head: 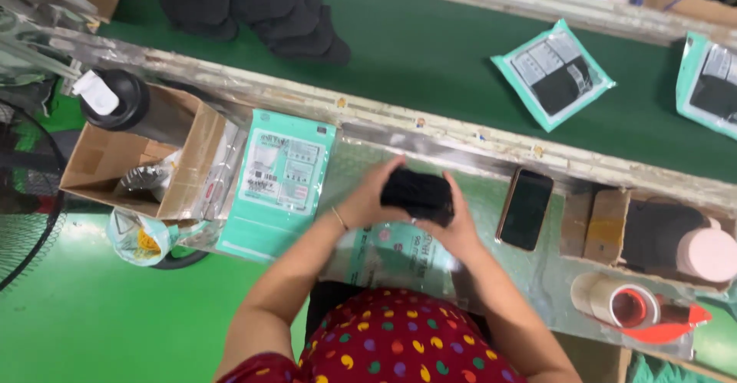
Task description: The person repeatedly picks black face masks from a conveyor belt, places them into light green plastic bags, and moves the sealed packages along the belt. The person also retrieves fresh bags from a nearby box and stacks them on the table.
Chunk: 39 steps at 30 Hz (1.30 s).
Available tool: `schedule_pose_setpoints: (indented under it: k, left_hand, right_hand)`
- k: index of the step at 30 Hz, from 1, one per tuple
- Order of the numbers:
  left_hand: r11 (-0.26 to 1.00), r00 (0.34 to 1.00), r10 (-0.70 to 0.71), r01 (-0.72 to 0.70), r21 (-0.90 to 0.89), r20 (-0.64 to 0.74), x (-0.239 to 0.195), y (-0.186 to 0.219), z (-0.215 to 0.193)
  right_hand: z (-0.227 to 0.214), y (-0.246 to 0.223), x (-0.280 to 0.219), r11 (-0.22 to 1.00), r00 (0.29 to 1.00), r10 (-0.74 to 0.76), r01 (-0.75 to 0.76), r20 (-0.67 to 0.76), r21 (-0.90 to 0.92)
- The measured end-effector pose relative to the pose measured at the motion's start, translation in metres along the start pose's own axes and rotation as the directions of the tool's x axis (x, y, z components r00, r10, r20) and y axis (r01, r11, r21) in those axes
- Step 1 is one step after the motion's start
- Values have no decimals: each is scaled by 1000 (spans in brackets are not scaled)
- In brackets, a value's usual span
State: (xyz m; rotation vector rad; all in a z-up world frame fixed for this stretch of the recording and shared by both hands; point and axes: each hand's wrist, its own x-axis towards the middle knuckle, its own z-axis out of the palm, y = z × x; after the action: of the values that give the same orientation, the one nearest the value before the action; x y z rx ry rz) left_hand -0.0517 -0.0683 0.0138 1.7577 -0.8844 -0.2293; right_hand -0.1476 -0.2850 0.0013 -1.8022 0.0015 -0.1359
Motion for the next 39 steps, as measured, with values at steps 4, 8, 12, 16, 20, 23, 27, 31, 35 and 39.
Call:
schedule_pose_setpoints:
  k: [4, 8, 12, 16, 20, 23, 27, 31, 35, 39]
  left_hand:
    - [995, 996, 81, -78, -62, 47, -7, -29, 21]
    - [994, 995, -100, 100, -33, -3, -24, -79, 37]
    - [992, 995, 86, -90, 87, 53, -24, -32, 11]
    - [927, 988, -4, 61, 370, -153, -28, -72, -63]
    - [743, 879, 47, 287, 605, -475, -31, -74, -134]
    - [740, 880, 58, 280, 612, -472, -32, -90, -148]
    - [775, 908, -70, 310, 551, -413, -35, -97, -135]
    - [728, 956, 162, 51, 684, -243, -19, -62, -87]
    - [810, 976, 207, -209, 547, 66, -17, -6, -38]
    - [704, 909, 294, -415, 577, 295, -8, 14, -34]
  right_hand:
    - [1, 64, -12, 842, 939, -256, 334, 230, -424]
    - [5, 76, -22, 983, 979, -181, 178, 98, 37]
    - [11, 52, -7, 834, 987, -40, 118, 155, -539]
    - [7, 21, -3, 906, 985, -73, 131, 156, -402]
    - [3, 87, -17, 967, 988, -96, 121, 121, -224]
    - [3, 104, -23, 873, 970, -217, 244, 110, -422]
    - [0, 66, -14, 595, 988, 103, 28, 111, -803]
    - [-3, -15, 1, 873, 980, 65, 36, 188, -487]
    - [4, 33, -10, 960, 975, 134, -172, 175, 223]
    - [-1, 42, 4, 836, 917, 374, -267, -141, 480]
